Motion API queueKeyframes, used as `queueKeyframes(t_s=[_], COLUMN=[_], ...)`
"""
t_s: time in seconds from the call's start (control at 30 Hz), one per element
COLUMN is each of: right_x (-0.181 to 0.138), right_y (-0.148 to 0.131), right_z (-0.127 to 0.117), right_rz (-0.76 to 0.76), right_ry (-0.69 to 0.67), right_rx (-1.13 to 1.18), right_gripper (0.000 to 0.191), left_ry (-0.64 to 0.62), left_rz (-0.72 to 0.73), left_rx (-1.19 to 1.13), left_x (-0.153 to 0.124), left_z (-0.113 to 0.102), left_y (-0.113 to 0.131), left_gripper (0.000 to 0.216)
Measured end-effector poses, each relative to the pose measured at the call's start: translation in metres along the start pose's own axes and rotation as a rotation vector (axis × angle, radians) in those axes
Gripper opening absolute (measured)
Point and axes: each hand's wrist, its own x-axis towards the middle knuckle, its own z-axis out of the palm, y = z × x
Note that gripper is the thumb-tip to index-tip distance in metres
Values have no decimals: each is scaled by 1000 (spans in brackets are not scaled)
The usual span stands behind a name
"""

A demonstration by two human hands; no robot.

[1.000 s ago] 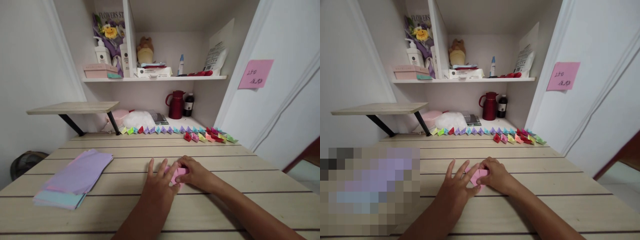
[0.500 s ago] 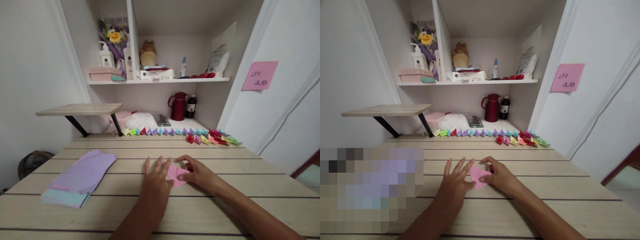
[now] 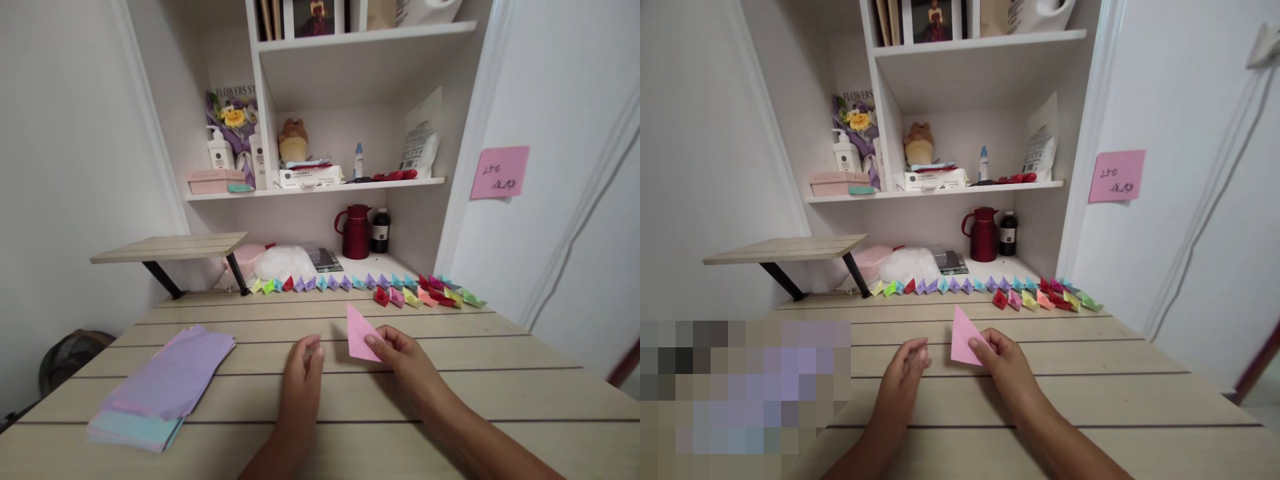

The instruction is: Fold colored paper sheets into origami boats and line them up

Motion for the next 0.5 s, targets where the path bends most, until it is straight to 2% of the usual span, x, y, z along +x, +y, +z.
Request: queueKeyframes(t_s=[0.1,0.23,0.37,0.5], right_x=[-4,-8,-12,-17], right_y=[-6,-8,-7,-11], right_z=[4,9,12,15], right_rz=[-99,-191,-236,-256], right_ry=[55,94,91,60], right_rx=[-17,-114,-185,-211], right_gripper=[34,32,31,32], left_ry=[-54,-55,-17,7], left_rz=[-151,-212,-211,-243], left_rx=[-269,-484,-560,-493], left_x=[1,-3,-6,-8], left_z=[9,22,29,27], left_y=[-5,-6,-2,4], left_gripper=[42,54,47,36])
